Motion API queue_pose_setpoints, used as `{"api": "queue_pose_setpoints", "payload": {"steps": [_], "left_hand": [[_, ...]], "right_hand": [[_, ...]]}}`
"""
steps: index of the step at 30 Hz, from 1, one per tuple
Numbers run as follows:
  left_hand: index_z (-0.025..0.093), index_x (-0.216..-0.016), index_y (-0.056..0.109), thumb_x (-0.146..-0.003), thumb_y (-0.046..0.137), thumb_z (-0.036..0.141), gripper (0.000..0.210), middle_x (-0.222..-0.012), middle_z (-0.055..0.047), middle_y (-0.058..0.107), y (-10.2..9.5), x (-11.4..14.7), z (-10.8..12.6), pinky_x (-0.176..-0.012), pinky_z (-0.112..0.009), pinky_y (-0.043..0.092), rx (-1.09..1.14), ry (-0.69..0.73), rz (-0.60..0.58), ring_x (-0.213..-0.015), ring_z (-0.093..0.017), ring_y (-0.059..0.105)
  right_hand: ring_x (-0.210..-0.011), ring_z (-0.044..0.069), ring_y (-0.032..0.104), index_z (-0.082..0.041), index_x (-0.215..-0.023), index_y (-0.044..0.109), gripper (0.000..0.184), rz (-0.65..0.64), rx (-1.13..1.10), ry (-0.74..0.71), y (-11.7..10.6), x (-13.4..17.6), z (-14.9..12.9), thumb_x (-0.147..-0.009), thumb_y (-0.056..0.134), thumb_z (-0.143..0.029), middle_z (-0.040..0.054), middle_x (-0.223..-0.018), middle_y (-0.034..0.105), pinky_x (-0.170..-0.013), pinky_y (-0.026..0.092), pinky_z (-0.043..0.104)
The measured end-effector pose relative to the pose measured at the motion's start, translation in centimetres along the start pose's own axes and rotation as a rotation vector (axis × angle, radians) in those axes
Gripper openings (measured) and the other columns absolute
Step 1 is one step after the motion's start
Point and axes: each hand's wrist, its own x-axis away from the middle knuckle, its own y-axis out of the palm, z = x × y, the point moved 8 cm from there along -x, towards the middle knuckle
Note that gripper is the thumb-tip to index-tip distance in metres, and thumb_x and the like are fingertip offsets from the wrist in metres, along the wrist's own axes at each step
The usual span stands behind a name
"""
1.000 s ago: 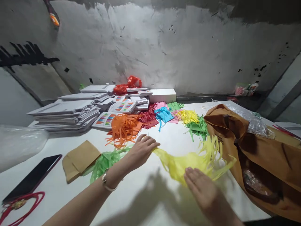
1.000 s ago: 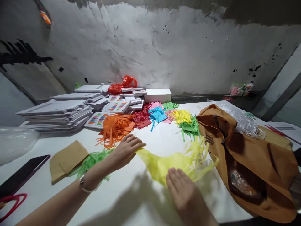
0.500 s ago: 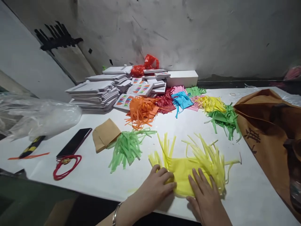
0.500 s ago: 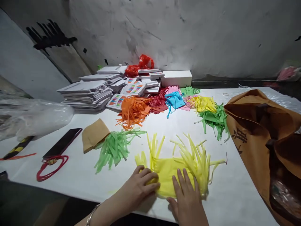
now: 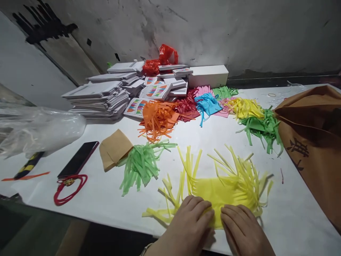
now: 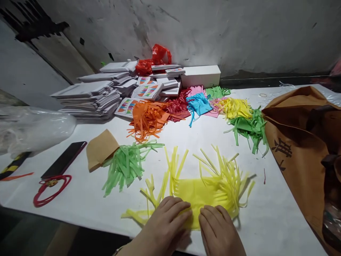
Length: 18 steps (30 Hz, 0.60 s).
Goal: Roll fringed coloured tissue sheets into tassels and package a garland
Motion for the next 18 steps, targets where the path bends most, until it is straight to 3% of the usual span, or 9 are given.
{"api": "queue_pose_setpoints", "payload": {"steps": [4,8,13,18], "left_hand": [[0.018,-0.097,0.06,-0.095,0.058,0.008,0.011,-0.103,-0.003,0.07,1.7,-0.4,-0.8,-0.086,-0.035,0.044,0.047,-0.023,-0.048,-0.092,-0.019,0.057],[0.018,-0.097,0.058,-0.096,0.054,0.008,0.011,-0.106,-0.003,0.07,1.0,0.1,-0.9,-0.089,-0.037,0.041,0.087,-0.016,-0.027,-0.094,-0.019,0.056],[0.02,-0.101,0.058,-0.09,0.058,0.01,0.014,-0.11,-0.004,0.07,1.2,0.6,-0.8,-0.095,-0.042,0.037,0.063,-0.012,-0.002,-0.099,-0.022,0.057],[0.02,-0.098,0.055,-0.089,0.05,0.003,0.021,-0.104,-0.005,0.072,1.2,0.7,-1.3,-0.096,-0.04,0.038,0.105,-0.025,0.064,-0.095,-0.021,0.059]], "right_hand": [[-0.103,0.02,0.07,-0.019,-0.109,0.069,0.018,-0.068,-0.053,0.056,-0.1,0.1,0.2,-0.096,0.058,-0.016,0.0051,-0.11,0.076,-0.1,0.046,0.035],[-0.101,0.021,0.07,-0.021,-0.11,0.07,0.018,-0.094,-0.015,0.073,-0.6,-0.1,0.8,-0.097,0.059,-0.024,0.0035,-0.112,0.075,-0.099,0.043,0.036],[-0.096,0.02,0.07,-0.02,-0.106,0.071,0.017,-0.066,-0.004,0.056,-1.3,-0.4,1.0,-0.097,0.056,-0.018,0.0034,-0.107,0.076,-0.097,0.041,0.036],[-0.1,0.023,0.069,-0.019,-0.11,0.069,0.025,-0.047,0.083,0.049,-1.5,-0.2,1.8,-0.091,0.054,-0.013,0.0067,-0.11,0.076,-0.1,0.039,0.041]]}}
